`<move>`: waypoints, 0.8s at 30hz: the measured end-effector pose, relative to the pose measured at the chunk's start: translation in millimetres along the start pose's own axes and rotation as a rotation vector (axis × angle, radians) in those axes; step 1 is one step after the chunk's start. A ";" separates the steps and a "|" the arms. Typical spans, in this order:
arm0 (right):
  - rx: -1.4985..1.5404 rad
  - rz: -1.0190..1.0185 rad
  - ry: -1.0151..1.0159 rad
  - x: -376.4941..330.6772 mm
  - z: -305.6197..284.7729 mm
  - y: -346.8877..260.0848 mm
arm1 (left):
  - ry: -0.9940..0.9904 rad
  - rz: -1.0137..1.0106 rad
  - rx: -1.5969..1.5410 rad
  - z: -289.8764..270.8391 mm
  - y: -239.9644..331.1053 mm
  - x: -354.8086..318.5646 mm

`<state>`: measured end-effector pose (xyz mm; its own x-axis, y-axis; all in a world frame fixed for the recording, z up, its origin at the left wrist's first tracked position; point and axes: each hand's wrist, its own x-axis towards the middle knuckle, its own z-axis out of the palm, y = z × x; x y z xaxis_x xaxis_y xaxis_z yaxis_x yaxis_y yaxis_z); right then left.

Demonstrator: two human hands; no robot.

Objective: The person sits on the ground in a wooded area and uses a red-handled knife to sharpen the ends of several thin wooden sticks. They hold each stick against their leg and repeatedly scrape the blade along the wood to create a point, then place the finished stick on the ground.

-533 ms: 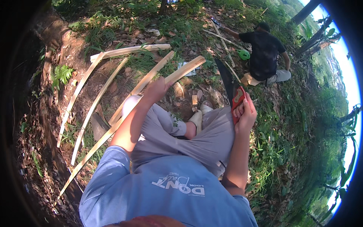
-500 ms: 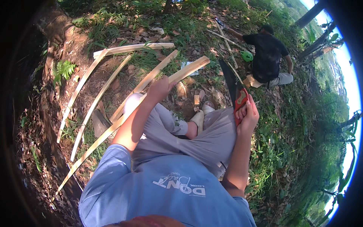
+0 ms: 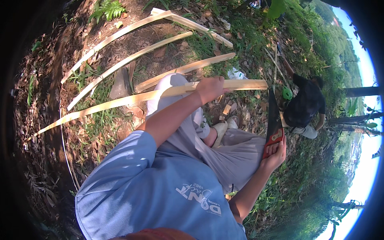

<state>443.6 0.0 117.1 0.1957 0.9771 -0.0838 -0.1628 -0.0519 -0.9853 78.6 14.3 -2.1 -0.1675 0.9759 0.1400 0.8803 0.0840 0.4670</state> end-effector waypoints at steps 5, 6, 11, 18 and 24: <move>-0.081 -0.050 -0.023 -4.4 4.1 3.0 | 0.071 0.023 -0.027 -2.5 0.3 -4.1; -0.088 -0.049 -0.030 -4.8 4.6 3.2 | 0.075 0.023 -0.010 -3.1 0.3 -4.2; -0.103 -0.041 -0.059 -2.7 3.1 5.2 | 0.082 0.018 0.015 -3.2 -2.0 -4.6; -0.116 -0.052 -0.004 -7.3 11.2 2.8 | 0.132 0.038 0.039 -0.8 -3.3 -6.2; -0.236 -0.172 -0.023 -55.2 58.4 -42.3 | 0.206 0.056 0.121 6.4 -4.3 -10.6</move>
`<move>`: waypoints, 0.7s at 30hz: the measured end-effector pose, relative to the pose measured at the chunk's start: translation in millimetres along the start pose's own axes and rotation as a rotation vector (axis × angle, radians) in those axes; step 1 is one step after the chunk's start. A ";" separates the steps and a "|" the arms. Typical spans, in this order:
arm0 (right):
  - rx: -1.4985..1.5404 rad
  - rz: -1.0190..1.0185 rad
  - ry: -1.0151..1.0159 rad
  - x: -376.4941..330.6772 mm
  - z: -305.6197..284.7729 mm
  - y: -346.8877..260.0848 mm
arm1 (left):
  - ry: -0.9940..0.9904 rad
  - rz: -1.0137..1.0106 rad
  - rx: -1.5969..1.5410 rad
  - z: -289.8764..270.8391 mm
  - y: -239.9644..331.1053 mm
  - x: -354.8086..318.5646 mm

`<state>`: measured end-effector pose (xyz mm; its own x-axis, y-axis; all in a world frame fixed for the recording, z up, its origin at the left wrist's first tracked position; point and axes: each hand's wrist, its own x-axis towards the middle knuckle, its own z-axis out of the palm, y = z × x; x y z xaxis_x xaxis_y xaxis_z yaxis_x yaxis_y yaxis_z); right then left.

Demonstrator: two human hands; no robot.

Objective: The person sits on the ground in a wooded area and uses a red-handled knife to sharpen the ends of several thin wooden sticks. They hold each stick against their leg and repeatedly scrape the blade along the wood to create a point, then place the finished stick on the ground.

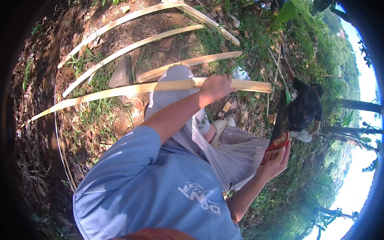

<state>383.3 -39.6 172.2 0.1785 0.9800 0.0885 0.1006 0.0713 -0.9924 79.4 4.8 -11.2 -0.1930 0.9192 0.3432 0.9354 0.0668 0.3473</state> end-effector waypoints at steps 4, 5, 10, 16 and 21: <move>-0.073 -0.162 -0.150 -44.2 37.9 -56.9 | -0.011 0.016 0.010 -0.4 2.0 0.6; -0.070 -0.191 -0.219 -53.8 47.4 -66.1 | -0.012 0.013 0.023 0.6 -0.3 -0.3; -0.071 -0.050 -0.510 -115.2 104.9 -96.9 | -0.028 0.058 0.107 49.1 -10.4 2.9; -0.209 0.055 -0.742 -122.6 112.3 -92.1 | 0.059 -0.078 0.136 48.3 5.3 6.2; -0.206 0.169 -0.772 -132.8 115.1 -97.6 | 0.153 -0.064 0.141 51.8 1.5 6.8</move>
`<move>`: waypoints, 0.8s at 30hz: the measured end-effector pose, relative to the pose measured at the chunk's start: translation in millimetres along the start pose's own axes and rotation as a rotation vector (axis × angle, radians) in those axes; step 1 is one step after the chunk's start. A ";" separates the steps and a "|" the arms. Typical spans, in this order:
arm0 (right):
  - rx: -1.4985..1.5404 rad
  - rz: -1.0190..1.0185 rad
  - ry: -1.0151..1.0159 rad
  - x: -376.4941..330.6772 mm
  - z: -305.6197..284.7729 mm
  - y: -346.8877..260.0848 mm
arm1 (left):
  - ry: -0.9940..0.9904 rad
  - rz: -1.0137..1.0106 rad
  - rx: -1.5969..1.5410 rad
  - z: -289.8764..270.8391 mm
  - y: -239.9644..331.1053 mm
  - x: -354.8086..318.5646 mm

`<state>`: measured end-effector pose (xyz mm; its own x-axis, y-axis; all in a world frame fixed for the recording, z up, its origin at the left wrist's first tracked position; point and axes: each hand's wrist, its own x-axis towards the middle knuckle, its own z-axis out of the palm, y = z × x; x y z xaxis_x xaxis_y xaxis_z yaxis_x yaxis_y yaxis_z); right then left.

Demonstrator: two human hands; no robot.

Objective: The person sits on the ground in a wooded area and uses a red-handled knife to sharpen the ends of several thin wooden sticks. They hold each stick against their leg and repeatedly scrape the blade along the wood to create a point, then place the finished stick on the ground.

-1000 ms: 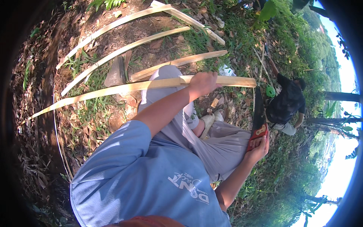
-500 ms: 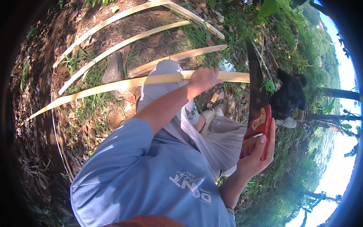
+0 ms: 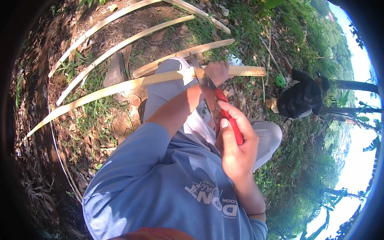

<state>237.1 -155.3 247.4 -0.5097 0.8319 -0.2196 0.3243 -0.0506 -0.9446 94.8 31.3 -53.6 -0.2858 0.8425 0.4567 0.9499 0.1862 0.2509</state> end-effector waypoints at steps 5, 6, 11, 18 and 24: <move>0.051 0.057 -0.163 -11.3 4.7 -23.2 | -0.029 -0.016 -0.004 -5.6 -1.0 -2.3; 0.018 0.045 -0.179 -12.5 6.0 -22.4 | -0.052 0.020 -0.021 -9.7 -1.7 -2.4; -0.006 0.020 -0.140 -20.4 16.8 -26.4 | -0.081 0.026 -0.036 -17.7 -2.4 -3.4; -0.142 -0.047 -0.146 -24.2 20.0 -37.2 | -0.098 0.053 -0.052 -25.6 -8.2 -2.2; -0.382 -0.056 -0.237 -28.6 26.8 -45.4 | -0.148 0.073 -0.006 -30.0 -7.7 -1.4</move>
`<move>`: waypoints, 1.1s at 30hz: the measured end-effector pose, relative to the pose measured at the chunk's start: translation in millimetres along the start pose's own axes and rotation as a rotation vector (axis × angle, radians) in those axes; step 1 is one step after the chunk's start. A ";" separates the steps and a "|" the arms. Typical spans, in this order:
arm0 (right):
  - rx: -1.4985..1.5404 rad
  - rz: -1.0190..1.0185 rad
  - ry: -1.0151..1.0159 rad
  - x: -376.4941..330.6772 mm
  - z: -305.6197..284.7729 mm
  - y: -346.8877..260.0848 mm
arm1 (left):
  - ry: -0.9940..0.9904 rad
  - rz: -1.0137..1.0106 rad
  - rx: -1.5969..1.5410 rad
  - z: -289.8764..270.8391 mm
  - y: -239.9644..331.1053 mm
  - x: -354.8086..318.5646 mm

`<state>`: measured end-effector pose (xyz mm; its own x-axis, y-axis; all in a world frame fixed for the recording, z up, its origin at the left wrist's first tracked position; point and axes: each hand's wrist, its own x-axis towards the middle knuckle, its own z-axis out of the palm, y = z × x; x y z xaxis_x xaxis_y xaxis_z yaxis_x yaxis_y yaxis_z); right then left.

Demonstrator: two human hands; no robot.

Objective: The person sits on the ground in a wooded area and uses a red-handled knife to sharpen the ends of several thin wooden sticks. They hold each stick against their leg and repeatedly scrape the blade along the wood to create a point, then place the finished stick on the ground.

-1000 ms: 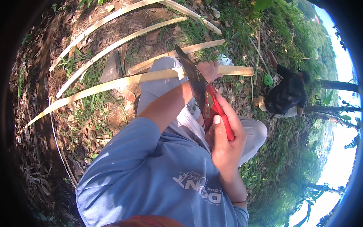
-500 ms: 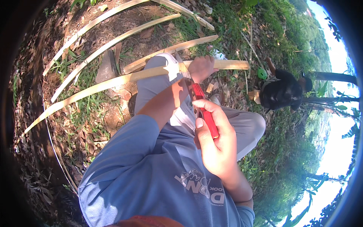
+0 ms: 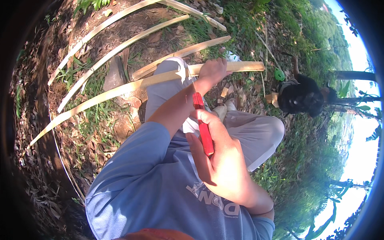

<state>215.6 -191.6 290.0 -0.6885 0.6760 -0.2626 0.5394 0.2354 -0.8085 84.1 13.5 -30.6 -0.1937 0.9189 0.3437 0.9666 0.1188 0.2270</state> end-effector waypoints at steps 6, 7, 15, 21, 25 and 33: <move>0.051 -0.016 0.068 10.1 7.8 -2.5 | -0.023 -0.014 -0.043 -6.1 0.5 -0.9; 0.083 -0.027 0.090 13.7 8.7 2.7 | -0.040 -0.020 -0.056 -7.2 -0.2 -0.7; 0.167 -0.012 0.092 25.3 11.7 3.4 | -0.060 -0.059 -0.127 -8.1 -2.8 -0.1; 0.135 -0.075 0.207 59.2 27.2 59.1 | -0.015 -0.032 -0.020 0.3 5.8 -3.7; 0.243 -0.060 0.192 58.8 27.5 63.6 | -0.050 -0.006 -0.084 -9.6 4.0 -2.0; 0.372 -0.196 0.388 -9.4 -29.3 29.1 | -0.004 -0.079 -0.409 -4.8 -3.5 -1.7</move>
<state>252.0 -170.7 284.4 -0.4923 0.8679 0.0667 0.1643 0.1679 -0.9720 80.2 9.7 -27.6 -0.2632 0.9144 0.3076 0.8025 0.0306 0.5959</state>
